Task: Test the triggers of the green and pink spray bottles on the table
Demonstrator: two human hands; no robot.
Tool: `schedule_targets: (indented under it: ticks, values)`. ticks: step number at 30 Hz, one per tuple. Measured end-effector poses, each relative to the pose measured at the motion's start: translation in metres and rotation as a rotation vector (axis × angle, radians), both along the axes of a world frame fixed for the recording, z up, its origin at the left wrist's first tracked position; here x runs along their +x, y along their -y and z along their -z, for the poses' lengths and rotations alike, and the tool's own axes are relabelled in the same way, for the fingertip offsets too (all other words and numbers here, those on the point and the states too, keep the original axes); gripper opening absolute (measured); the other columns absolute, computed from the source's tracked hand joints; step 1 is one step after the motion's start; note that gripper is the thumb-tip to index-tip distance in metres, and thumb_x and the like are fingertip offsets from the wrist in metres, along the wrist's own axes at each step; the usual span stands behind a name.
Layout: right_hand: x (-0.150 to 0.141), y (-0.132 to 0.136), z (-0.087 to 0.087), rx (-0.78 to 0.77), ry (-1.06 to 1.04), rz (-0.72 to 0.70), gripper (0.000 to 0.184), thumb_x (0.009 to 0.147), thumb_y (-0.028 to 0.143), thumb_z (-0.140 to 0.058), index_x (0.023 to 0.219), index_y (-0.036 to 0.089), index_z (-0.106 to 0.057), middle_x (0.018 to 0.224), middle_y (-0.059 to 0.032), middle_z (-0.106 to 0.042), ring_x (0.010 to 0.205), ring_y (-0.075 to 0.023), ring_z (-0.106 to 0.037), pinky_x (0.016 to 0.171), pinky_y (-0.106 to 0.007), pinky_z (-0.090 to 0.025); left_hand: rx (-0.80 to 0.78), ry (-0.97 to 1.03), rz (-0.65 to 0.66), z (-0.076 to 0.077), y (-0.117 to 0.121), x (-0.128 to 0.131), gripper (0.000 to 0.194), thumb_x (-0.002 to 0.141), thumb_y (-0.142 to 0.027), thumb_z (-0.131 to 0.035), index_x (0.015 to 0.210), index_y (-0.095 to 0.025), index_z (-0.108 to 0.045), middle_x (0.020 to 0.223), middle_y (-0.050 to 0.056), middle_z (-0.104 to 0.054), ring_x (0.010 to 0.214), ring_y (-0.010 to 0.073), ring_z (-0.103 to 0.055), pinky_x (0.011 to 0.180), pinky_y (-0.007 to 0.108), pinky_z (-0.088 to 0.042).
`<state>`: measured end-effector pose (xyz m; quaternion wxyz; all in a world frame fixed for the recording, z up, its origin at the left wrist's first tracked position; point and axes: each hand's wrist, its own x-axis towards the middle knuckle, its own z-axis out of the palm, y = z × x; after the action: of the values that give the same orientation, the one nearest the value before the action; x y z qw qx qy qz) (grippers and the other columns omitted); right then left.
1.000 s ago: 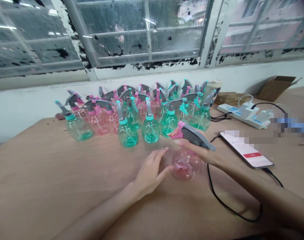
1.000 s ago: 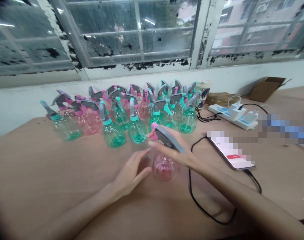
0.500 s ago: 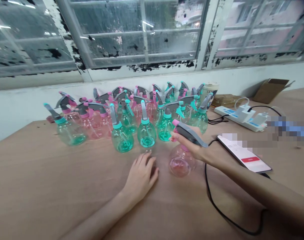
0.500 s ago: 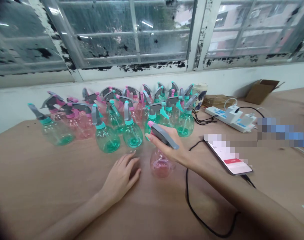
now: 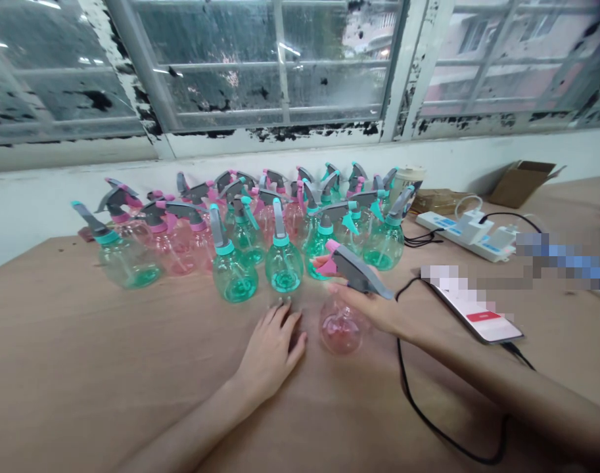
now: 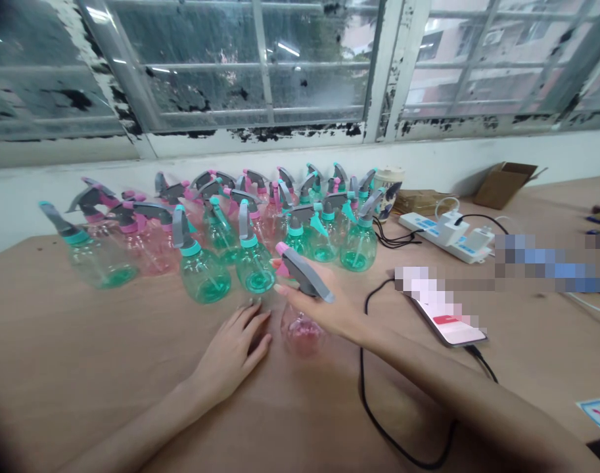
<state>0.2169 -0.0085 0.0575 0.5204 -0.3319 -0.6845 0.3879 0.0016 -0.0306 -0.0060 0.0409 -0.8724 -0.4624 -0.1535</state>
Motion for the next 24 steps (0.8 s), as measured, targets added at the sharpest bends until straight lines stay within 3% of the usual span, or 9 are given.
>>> schedule_targets:
  ticks: [6,10,15,18,21,24]
  values:
    - [-0.002,0.005,-0.007,0.050,0.034,-0.027,0.034,0.084,0.023,-0.061,0.117,0.029,-0.061,0.119,-0.0032,-0.067,0.119,-0.0224,-0.059,0.100,-0.042,-0.050,-0.014,0.002,0.012,-0.001,-0.001,0.000,0.035,0.093,-0.031,-0.050,0.122,-0.013,-0.059,0.132,0.016,-0.057,0.122,0.0324,-0.052,0.100,0.051,-0.045]
    - [-0.001,0.006,-0.010,0.041,0.023,-0.073,0.030,0.084,0.021,-0.061,0.113,0.027,-0.061,0.123,-0.0040,-0.064,0.116,-0.0214,-0.061,0.100,-0.041,-0.049,-0.028,-0.022,0.014,-0.003,-0.001,0.000,0.036,0.094,-0.030,-0.049,0.124,-0.013,-0.058,0.133,0.017,-0.055,0.124,0.0330,-0.049,0.101,0.052,-0.044]
    - [-0.002,0.012,-0.015,0.081,0.124,0.051,0.027,0.080,0.027,-0.069,0.106,0.026,-0.062,0.104,-0.0015,-0.069,0.093,-0.0184,-0.066,0.081,-0.032,-0.053,-0.043,-0.036,0.011,-0.004,-0.001,0.000,0.037,0.095,-0.031,-0.048,0.125,-0.012,-0.057,0.133,0.017,-0.055,0.123,0.0328,-0.050,0.101,0.052,-0.044]
    - [-0.001,0.017,-0.016,0.134,0.164,0.110,0.012,0.083,0.030,-0.067,0.091,0.023,-0.062,0.083,0.0018,-0.066,0.072,-0.0135,-0.062,0.067,-0.027,-0.050,-0.033,-0.025,0.017,-0.003,-0.003,0.000,0.036,0.095,-0.032,-0.047,0.125,-0.014,-0.057,0.134,0.016,-0.055,0.123,0.0316,-0.051,0.102,0.051,-0.043]
    - [0.000,0.024,-0.016,0.183,0.149,0.092,0.008,0.088,0.026,-0.060,0.081,0.022,-0.058,0.071,0.0041,-0.057,0.064,-0.0107,-0.056,0.060,-0.024,-0.046,-0.022,-0.016,0.026,-0.003,-0.004,0.000,0.037,0.095,-0.033,-0.046,0.124,-0.014,-0.057,0.133,0.016,-0.055,0.123,0.0318,-0.051,0.102,0.052,-0.043]
    - [-0.001,0.032,-0.017,0.175,0.135,0.031,0.004,0.088,0.023,-0.058,0.085,0.022,-0.059,0.073,0.0036,-0.058,0.065,-0.0110,-0.058,0.061,-0.025,-0.048,-0.036,-0.024,0.032,-0.005,-0.003,0.001,0.036,0.095,-0.032,-0.046,0.124,-0.013,-0.057,0.132,0.017,-0.056,0.122,0.0329,-0.051,0.101,0.053,-0.043]
